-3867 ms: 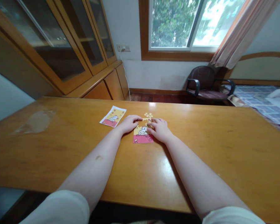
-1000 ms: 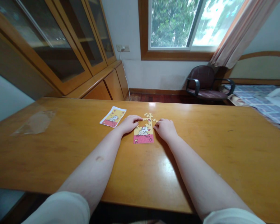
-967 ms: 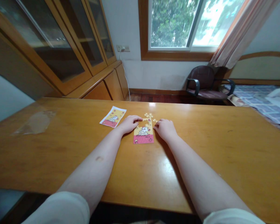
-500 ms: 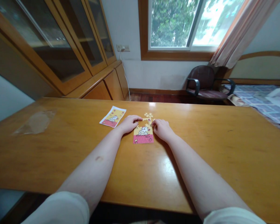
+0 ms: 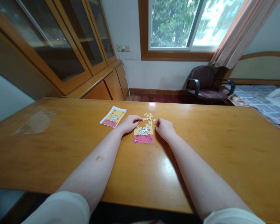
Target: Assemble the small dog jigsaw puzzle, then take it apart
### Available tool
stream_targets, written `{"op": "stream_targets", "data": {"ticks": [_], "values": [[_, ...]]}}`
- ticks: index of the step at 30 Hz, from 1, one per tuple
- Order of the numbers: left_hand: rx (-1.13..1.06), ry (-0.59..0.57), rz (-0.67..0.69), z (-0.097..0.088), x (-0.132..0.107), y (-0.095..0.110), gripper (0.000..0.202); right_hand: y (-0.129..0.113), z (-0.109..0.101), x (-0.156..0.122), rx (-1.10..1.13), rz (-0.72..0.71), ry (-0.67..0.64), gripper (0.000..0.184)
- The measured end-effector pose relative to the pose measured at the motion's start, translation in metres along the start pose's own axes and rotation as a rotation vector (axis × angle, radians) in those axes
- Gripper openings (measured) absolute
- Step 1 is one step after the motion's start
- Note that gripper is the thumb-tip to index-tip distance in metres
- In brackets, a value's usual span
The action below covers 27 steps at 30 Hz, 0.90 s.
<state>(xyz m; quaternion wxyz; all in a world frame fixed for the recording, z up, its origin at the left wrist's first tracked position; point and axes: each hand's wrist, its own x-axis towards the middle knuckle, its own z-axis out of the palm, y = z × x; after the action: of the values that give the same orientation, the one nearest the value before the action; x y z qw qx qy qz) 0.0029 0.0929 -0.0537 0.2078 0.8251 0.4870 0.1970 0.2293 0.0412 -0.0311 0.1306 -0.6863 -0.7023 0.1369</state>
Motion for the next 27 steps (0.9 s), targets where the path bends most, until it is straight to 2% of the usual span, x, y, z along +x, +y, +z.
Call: {"op": "stream_targets", "data": {"ticks": [3, 7, 11, 16, 27], "values": [[0.002, -0.003, 0.008, 0.001, 0.001, -0.002, 0.038, 0.004, 0.002, 0.001, 0.025, 0.017, -0.020, 0.014], [0.001, 0.003, 0.013, 0.002, 0.001, -0.003, 0.038, 0.005, 0.002, 0.002, -0.056, 0.009, -0.004, 0.016], [0.002, -0.006, 0.006, 0.001, 0.001, -0.002, 0.038, 0.002, -0.001, 0.001, -0.095, 0.022, -0.043, 0.016], [-0.003, -0.006, 0.000, 0.000, 0.000, -0.001, 0.038, 0.000, -0.001, 0.000, -0.049, 0.024, -0.066, 0.012], [-0.013, -0.014, -0.018, -0.002, -0.001, 0.002, 0.039, 0.010, 0.007, 0.003, 0.124, -0.033, -0.012, 0.003]]}}
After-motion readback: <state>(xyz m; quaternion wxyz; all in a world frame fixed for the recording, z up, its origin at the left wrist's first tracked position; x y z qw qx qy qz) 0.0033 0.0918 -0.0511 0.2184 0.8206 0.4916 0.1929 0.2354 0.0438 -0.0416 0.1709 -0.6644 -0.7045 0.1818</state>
